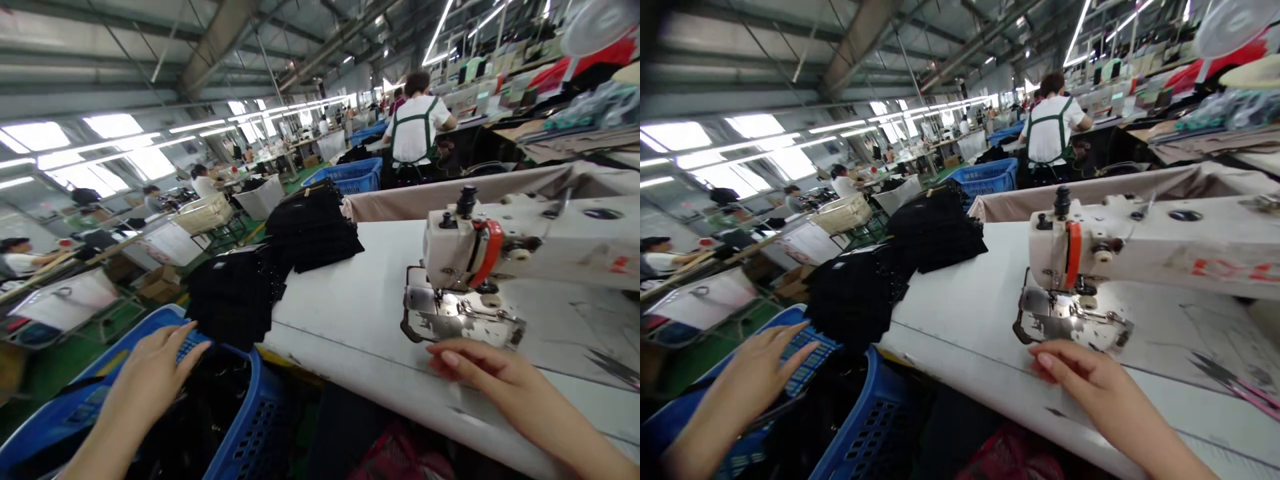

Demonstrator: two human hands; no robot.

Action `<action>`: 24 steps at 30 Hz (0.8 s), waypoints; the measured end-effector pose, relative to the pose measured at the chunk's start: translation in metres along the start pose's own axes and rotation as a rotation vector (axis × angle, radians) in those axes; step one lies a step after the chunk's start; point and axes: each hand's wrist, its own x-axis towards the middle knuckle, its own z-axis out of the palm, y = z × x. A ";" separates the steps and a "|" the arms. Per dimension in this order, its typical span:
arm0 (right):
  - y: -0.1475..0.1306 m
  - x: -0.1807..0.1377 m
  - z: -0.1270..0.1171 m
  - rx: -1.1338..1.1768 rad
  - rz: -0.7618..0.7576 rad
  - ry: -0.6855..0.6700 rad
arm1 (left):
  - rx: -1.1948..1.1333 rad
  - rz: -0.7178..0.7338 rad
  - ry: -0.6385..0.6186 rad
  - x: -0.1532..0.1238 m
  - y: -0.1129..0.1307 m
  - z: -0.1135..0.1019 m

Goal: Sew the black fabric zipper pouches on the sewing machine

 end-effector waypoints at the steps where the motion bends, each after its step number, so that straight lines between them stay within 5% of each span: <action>1: 0.003 0.004 -0.002 -0.058 -0.020 0.017 | 0.054 0.053 0.022 0.015 0.013 0.008; 5: 0.009 0.009 -0.004 -0.243 -0.100 0.079 | 0.120 0.060 0.103 0.094 0.056 0.039; 9: 0.006 0.007 -0.003 -0.282 -0.135 0.106 | 0.107 0.009 0.090 0.158 0.056 0.047; 14: 0.007 0.009 0.002 -0.283 -0.137 0.097 | 0.074 0.058 0.022 0.187 0.051 0.040; 24: 0.015 0.009 0.002 -0.238 -0.117 0.030 | -0.028 0.330 0.049 0.267 0.134 0.056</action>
